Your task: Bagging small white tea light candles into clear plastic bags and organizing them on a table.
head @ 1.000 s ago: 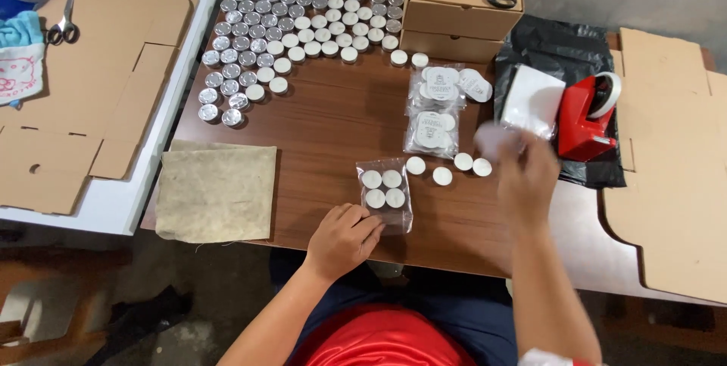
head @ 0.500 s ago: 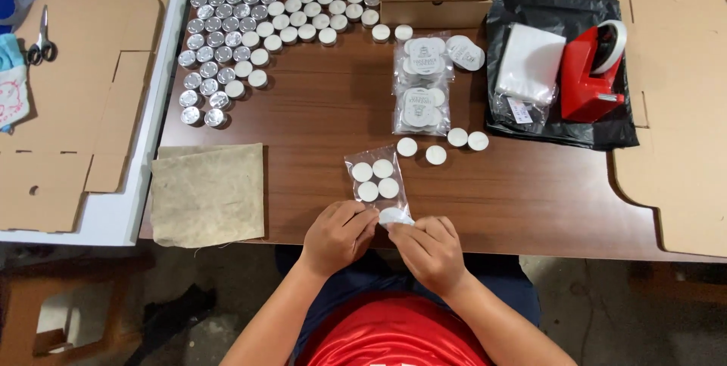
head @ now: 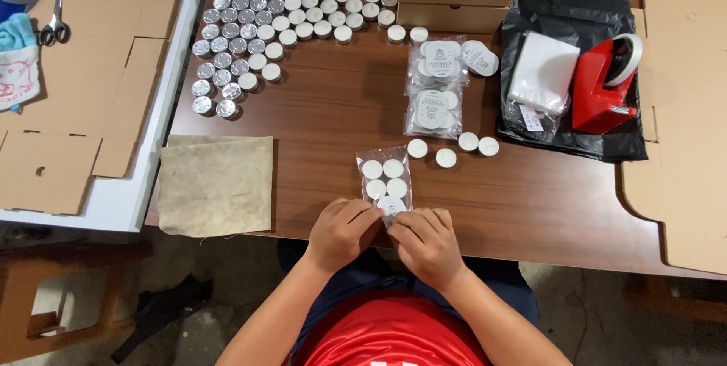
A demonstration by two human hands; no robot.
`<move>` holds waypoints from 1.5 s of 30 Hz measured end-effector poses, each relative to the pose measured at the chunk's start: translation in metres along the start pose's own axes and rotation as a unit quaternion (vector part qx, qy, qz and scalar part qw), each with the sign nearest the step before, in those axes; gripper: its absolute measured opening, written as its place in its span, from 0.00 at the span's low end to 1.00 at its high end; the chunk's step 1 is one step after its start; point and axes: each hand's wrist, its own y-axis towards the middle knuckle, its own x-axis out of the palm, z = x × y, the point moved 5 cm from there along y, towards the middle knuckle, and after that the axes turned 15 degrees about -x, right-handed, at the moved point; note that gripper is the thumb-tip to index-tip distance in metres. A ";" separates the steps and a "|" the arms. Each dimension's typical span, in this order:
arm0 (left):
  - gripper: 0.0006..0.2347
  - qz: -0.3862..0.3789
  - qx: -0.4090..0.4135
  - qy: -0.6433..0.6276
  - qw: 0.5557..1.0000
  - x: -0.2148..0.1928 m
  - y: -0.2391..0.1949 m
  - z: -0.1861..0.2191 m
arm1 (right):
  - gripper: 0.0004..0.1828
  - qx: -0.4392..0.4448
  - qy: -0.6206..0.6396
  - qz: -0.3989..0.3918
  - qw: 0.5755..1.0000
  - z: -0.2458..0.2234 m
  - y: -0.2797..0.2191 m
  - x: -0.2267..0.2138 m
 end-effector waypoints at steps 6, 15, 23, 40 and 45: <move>0.03 0.010 -0.006 -0.007 1.000 -0.004 0.007 0.006 | 0.09 0.056 0.079 0.001 0.995 0.007 -0.015 -0.012; 0.03 0.029 0.013 0.008 0.999 -0.002 -0.003 0.006 | 0.09 -0.011 -0.089 -0.045 0.995 -0.002 -0.003 0.006; 0.02 0.032 0.010 0.022 0.999 0.010 -0.015 -0.007 | 0.03 0.038 -0.111 -0.093 0.989 0.023 0.003 0.013; 0.05 0.028 0.012 -0.008 0.999 0.003 -0.009 -0.002 | 0.06 0.067 -0.029 -0.091 0.993 0.034 0.006 0.007; 0.04 0.021 0.029 -0.023 0.999 0.002 -0.009 0.000 | 0.09 0.009 -0.056 -0.090 0.994 0.034 0.012 0.009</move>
